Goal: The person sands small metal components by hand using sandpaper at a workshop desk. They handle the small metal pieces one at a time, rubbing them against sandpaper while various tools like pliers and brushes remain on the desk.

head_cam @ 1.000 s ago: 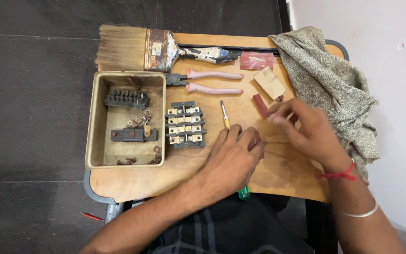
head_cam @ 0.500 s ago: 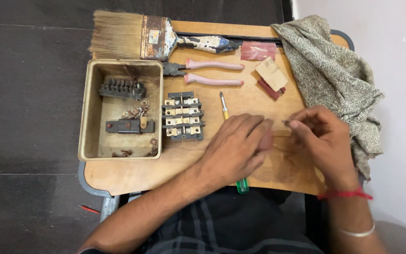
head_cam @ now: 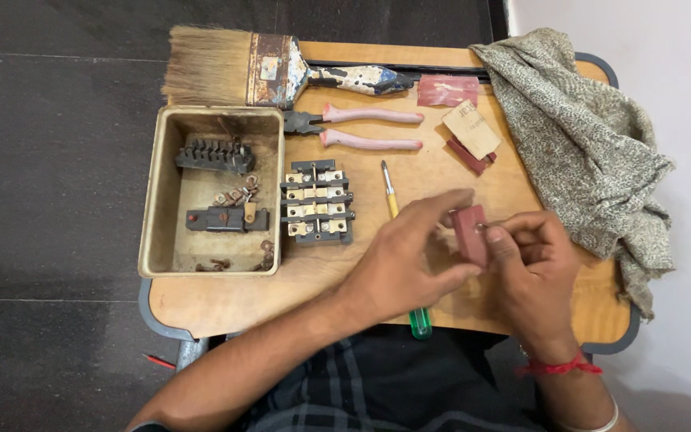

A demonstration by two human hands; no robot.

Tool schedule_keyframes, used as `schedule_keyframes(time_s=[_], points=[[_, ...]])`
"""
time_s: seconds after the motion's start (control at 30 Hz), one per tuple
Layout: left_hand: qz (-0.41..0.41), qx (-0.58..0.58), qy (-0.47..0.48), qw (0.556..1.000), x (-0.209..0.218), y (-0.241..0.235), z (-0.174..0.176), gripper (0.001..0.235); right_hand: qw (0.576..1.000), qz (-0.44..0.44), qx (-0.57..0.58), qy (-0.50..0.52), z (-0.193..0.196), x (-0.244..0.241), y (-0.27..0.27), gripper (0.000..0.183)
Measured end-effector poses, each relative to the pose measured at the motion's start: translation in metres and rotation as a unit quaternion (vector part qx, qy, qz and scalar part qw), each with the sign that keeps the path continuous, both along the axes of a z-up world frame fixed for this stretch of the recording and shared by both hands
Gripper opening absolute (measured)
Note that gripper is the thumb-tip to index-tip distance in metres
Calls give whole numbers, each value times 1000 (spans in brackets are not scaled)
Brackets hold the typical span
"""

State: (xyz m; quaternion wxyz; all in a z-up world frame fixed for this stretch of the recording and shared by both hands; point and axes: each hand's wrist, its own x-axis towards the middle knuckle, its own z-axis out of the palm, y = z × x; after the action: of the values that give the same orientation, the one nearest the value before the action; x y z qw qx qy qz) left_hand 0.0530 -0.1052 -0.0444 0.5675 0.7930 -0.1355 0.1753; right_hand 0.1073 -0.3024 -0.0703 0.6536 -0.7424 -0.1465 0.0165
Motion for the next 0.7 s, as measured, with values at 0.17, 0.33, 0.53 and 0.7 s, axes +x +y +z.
schedule_keyframes(time_s=[0.17, 0.33, 0.53, 0.7], points=[[-134, -401, 199, 884, 16, -2, -22, 64, 998, 17, 56, -28, -3, -1, -4, 14], [-170, -429, 233, 856, 17, -4, -40, 31, 996, 18, 63, -56, -5, -1, -5, 18], [-115, -408, 213, 880, 20, -7, -36, 17, 996, -1, 28, -88, -5, -3, -5, 19], [-135, -460, 218, 850, 20, -11, -30, 14, 983, -44, -17, -175, -6, -13, -7, 18]])
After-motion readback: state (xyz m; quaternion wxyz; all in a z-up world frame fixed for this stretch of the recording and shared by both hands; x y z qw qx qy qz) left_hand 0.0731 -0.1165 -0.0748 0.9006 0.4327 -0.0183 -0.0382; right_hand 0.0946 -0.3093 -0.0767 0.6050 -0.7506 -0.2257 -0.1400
